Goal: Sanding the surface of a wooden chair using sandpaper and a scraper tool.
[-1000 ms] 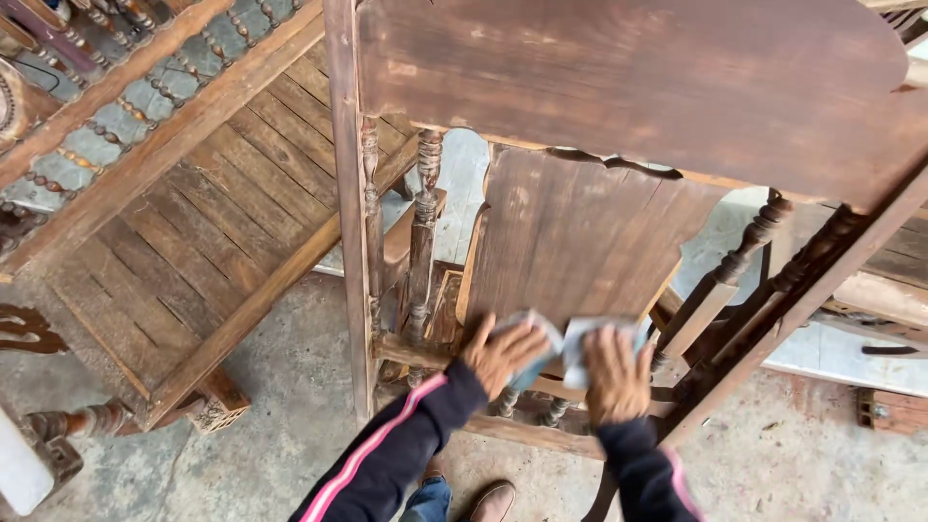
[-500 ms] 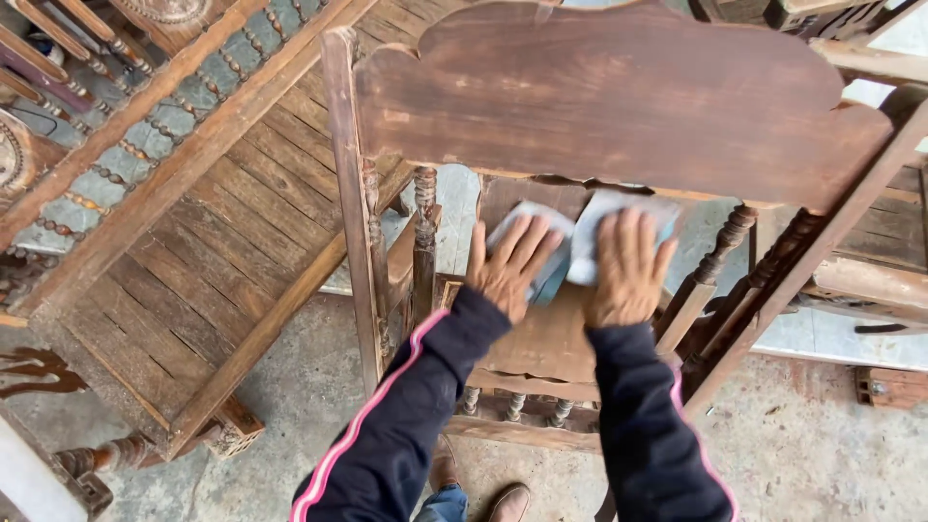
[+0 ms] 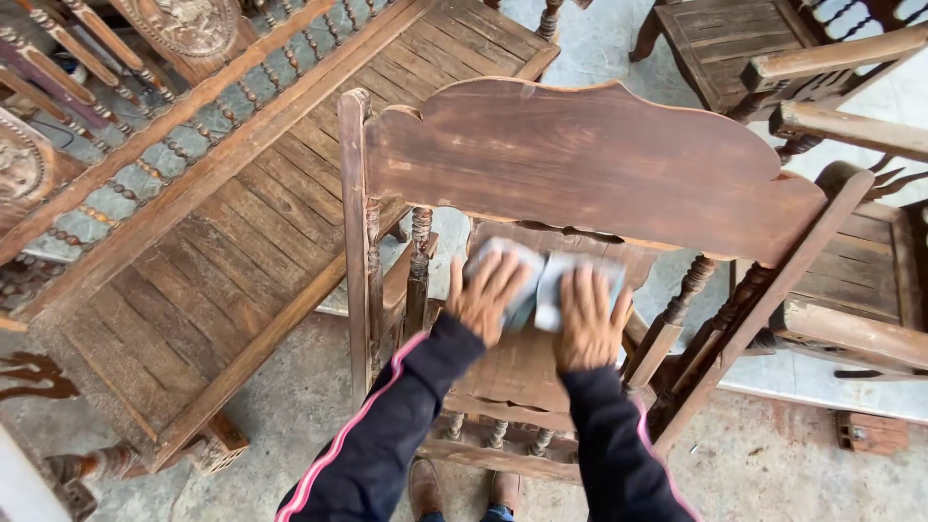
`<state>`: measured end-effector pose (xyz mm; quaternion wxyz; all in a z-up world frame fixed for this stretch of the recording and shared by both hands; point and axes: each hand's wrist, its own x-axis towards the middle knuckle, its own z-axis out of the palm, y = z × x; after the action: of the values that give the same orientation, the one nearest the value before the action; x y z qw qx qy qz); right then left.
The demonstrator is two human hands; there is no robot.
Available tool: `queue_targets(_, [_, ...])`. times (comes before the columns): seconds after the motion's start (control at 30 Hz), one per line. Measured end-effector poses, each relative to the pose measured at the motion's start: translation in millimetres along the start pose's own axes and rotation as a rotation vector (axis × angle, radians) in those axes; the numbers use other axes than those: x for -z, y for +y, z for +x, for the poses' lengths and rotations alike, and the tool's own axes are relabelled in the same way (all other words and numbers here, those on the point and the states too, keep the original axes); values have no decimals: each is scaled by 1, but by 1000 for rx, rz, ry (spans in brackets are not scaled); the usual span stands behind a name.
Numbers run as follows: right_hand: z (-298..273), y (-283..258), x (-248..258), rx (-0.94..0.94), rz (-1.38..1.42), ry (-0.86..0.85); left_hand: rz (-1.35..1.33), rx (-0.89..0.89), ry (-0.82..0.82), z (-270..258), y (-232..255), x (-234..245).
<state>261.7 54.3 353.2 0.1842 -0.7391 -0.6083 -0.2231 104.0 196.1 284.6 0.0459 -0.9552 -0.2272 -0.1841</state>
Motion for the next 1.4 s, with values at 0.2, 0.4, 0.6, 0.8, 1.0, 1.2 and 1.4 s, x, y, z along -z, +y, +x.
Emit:
queue_targets(0.2, [-8, -10, -3, -23, 19, 0, -178, 204, 154, -18, 29, 47])
queue_targets(0.4, [-158, -5, -72, 330, 33, -302, -118, 188, 127, -148, 70, -32])
queue_targets(0.6, [13, 18, -3, 235, -61, -68, -114, 288, 288, -1, 29, 53])
queue_targets(0.8, [-21, 12, -6, 118, -15, -26, -180, 357, 269, -12, 48, 55])
queue_targets(1.0, [-207, 27, -76, 217, 151, -174, -75, 268, 109, -135, 111, -42])
queue_targets(1.2, [-63, 66, -18, 117, -38, 25, -142, 225, 222, 21, 88, 49])
queue_targets(1.4, [-52, 54, 14, 36, 43, 48, -138, 230, 252, 22, 93, 46])
